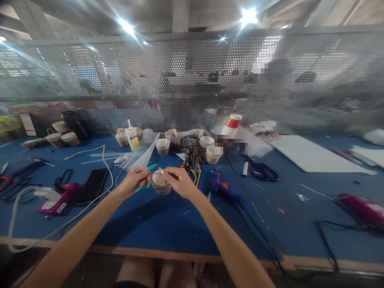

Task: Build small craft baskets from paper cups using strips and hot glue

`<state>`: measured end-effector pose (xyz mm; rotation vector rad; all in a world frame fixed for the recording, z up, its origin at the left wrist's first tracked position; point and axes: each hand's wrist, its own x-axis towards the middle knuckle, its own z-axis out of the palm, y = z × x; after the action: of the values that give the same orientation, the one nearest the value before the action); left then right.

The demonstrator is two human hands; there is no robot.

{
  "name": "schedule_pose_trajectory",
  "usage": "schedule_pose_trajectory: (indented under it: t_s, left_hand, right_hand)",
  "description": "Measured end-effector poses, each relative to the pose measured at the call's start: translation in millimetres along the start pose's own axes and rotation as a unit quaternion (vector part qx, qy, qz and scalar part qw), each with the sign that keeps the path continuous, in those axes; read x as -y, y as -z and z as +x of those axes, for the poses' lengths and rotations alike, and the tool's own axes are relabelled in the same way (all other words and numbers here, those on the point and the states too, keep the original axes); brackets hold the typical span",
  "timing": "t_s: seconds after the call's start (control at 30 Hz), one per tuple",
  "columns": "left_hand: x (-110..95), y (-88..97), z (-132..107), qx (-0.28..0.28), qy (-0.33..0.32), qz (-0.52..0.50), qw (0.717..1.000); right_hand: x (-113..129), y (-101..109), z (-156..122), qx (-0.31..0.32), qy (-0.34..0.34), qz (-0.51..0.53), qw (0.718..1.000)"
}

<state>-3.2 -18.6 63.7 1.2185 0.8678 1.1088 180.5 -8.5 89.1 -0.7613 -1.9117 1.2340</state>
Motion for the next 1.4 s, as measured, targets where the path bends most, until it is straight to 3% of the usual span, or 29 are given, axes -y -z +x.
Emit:
schedule_pose_trajectory:
  t_s: [0.23, 0.4, 0.7, 0.83, 0.97, 1.03, 1.2, 1.4]
  left_hand:
    - [-8, -5.8, -2, -0.04, -0.013, 0.096, 0.995]
    - [-5, -5.1, -3, -0.051, -0.035, 0.122, 0.991]
    - [-7, -5.3, -4, -0.038, -0.04, 0.125, 0.991]
    - [-5, -5.0, -1, -0.075, -0.037, 0.052, 0.995]
    - [-1, -3.8, 3, -0.112, -0.027, -0.099, 0.988]
    - [2, -3.0, 3, -0.079, -0.003, -0.129, 0.988]
    - [3, 0.4, 0, 0.081, 0.011, -0.077, 0.994]
    - [3, 4.1, 0, 0.092, -0.032, -0.02, 0.995]
  right_hand:
    - [-7, -10, 2, -0.071, -0.005, -0.013, 0.997]
    - [-5, -10, 2, -0.069, -0.002, -0.031, 0.997]
    - [-6, -11, 1, -0.046, -0.041, 0.031, 0.998]
    - [-10, -7, 1, -0.024, -0.057, 0.152, 0.986]
    - [-6, -1, 3, -0.014, 0.0, 0.259, 0.966]
    - [-4, 1, 3, -0.032, 0.011, 0.261, 0.965]
    - [-1, 0, 2, -0.053, -0.04, 0.194, 0.979]
    - [1, -3, 5, -0.032, -0.069, 0.124, 0.989]
